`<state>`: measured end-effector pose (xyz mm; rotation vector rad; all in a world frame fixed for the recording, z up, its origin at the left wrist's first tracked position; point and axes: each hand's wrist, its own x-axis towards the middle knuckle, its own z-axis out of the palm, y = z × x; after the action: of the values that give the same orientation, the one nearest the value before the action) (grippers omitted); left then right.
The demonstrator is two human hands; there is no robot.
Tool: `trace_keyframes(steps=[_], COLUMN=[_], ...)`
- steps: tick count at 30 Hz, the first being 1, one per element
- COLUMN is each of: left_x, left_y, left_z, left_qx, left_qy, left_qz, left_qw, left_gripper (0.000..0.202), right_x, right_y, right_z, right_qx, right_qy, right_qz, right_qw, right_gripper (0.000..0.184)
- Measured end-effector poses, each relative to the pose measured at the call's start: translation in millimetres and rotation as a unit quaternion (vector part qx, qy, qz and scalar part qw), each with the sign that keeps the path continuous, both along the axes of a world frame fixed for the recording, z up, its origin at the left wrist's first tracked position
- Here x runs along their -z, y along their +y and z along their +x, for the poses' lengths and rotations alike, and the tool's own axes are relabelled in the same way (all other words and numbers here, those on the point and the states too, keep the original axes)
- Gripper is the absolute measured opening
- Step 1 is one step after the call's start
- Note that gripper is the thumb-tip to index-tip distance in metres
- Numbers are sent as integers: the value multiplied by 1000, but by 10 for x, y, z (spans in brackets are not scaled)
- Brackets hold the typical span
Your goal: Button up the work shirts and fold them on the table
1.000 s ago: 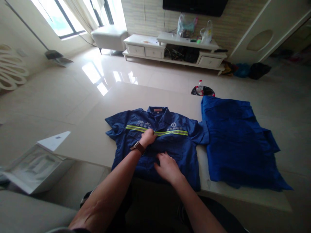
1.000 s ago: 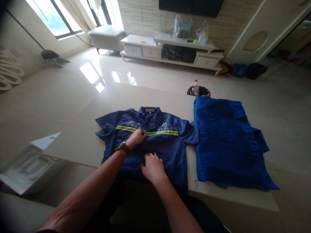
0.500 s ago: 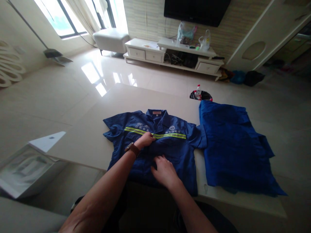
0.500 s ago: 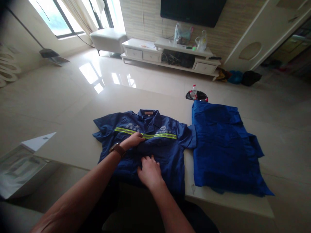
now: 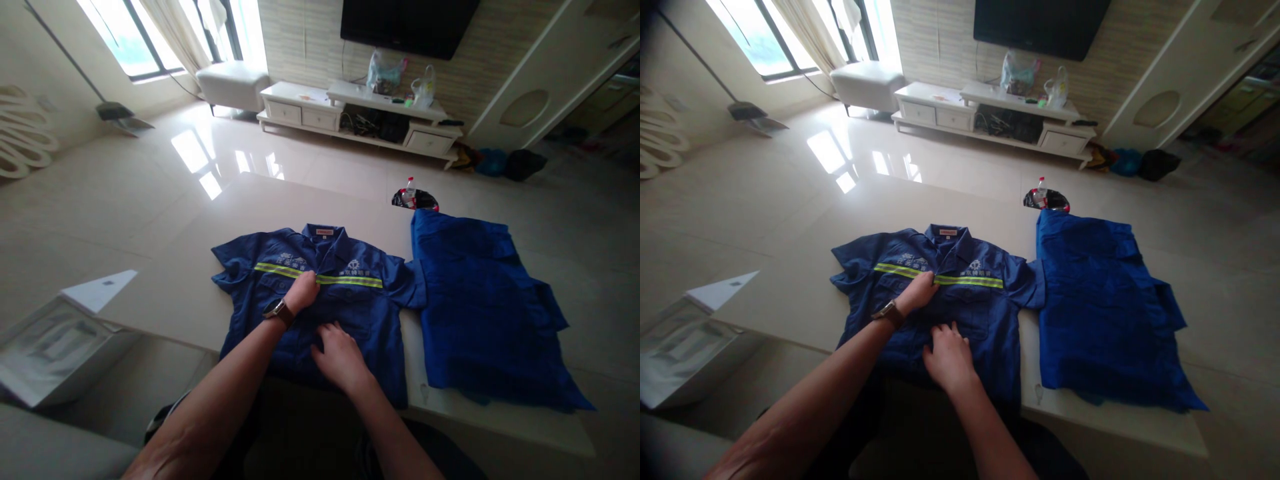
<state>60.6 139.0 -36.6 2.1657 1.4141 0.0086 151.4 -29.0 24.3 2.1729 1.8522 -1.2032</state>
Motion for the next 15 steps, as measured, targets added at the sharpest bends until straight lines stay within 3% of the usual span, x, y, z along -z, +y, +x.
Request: trace_keyframes(steps=[8,15], left_x=[-46,-55], left_y=[-75,-51], left_z=[-25,-42], left_qx=[10,28], left_qy=[26,54], left_qz=[69,85], left_qw=[997,994], left_gripper=[15,14], right_x=[28,18], right_y=[-3,-1], right_z=[1,-2], right_qx=[5,1], right_qy=[10,7], right_qz=[-4,-4], right_qw=[1000,1000], right_gripper=[36,35])
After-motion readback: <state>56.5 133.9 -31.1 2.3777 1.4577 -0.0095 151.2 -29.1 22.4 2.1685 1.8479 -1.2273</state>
